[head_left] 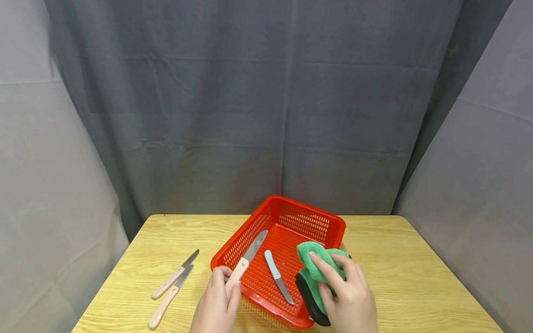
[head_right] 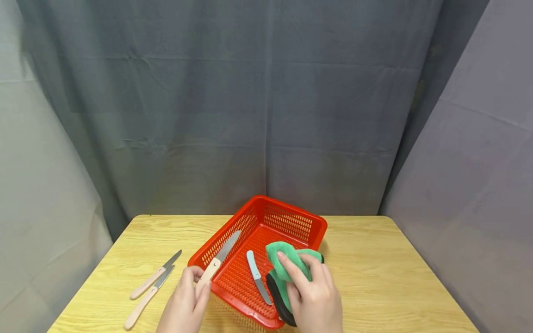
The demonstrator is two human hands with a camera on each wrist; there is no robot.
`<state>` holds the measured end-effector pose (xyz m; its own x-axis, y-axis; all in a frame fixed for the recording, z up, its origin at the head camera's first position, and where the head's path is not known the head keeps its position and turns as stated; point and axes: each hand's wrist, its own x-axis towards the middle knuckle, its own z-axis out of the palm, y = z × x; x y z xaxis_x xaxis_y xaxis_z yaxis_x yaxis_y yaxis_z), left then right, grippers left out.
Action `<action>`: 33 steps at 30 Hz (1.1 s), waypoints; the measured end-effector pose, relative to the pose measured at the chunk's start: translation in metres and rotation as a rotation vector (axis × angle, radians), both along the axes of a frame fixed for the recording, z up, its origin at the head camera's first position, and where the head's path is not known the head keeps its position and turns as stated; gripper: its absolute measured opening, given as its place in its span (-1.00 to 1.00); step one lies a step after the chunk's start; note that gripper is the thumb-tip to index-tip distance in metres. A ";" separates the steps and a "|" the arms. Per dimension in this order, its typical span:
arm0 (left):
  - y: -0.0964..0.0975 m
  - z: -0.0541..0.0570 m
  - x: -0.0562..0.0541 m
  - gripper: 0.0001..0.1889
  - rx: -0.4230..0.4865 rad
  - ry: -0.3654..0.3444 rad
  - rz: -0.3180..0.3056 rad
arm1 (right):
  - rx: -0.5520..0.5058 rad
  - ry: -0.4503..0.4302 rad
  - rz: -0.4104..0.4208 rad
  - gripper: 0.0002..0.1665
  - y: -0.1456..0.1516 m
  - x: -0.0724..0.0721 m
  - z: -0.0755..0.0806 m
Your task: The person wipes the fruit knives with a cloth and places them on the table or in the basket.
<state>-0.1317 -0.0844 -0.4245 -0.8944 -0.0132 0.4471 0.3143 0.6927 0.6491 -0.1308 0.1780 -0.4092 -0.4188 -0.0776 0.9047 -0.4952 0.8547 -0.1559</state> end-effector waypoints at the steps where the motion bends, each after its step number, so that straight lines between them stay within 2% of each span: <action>1: 0.002 -0.001 0.001 -0.76 0.002 0.019 -0.006 | 0.004 0.005 0.005 -0.51 -0.001 0.000 0.000; 4: 0.010 -0.004 0.002 -0.75 -0.008 0.090 -0.027 | 0.031 0.011 0.018 -0.56 -0.002 0.000 -0.001; 6: 0.014 -0.007 0.002 -0.72 -0.035 0.152 -0.031 | 0.054 0.006 0.028 -0.52 -0.003 0.000 -0.001; 8: 0.019 -0.010 0.002 -0.69 -0.065 0.213 -0.024 | 0.078 -0.007 0.038 -0.46 -0.004 0.001 -0.002; 11: 0.022 -0.013 0.001 -0.66 -0.098 0.275 -0.015 | 0.114 -0.004 0.041 -0.48 -0.004 0.001 -0.002; 17: 0.024 -0.011 0.000 -0.66 -0.113 0.305 -0.059 | 0.171 0.010 0.049 -0.52 -0.008 0.002 -0.002; 21: 0.024 -0.009 -0.003 -0.64 -0.148 0.374 -0.094 | 0.190 -0.017 0.058 -0.51 -0.011 0.004 -0.001; 24: 0.025 -0.009 -0.004 -0.63 -0.169 0.418 -0.113 | 0.193 -0.016 0.060 -0.51 -0.012 0.004 -0.002; 29: 0.025 -0.009 -0.005 -0.64 -0.182 0.441 -0.134 | 0.192 -0.014 0.048 -0.51 -0.013 0.004 -0.002; 33: 0.024 -0.009 -0.006 -0.73 -0.187 0.467 -0.158 | 0.181 -0.034 0.035 -0.50 -0.012 0.005 -0.002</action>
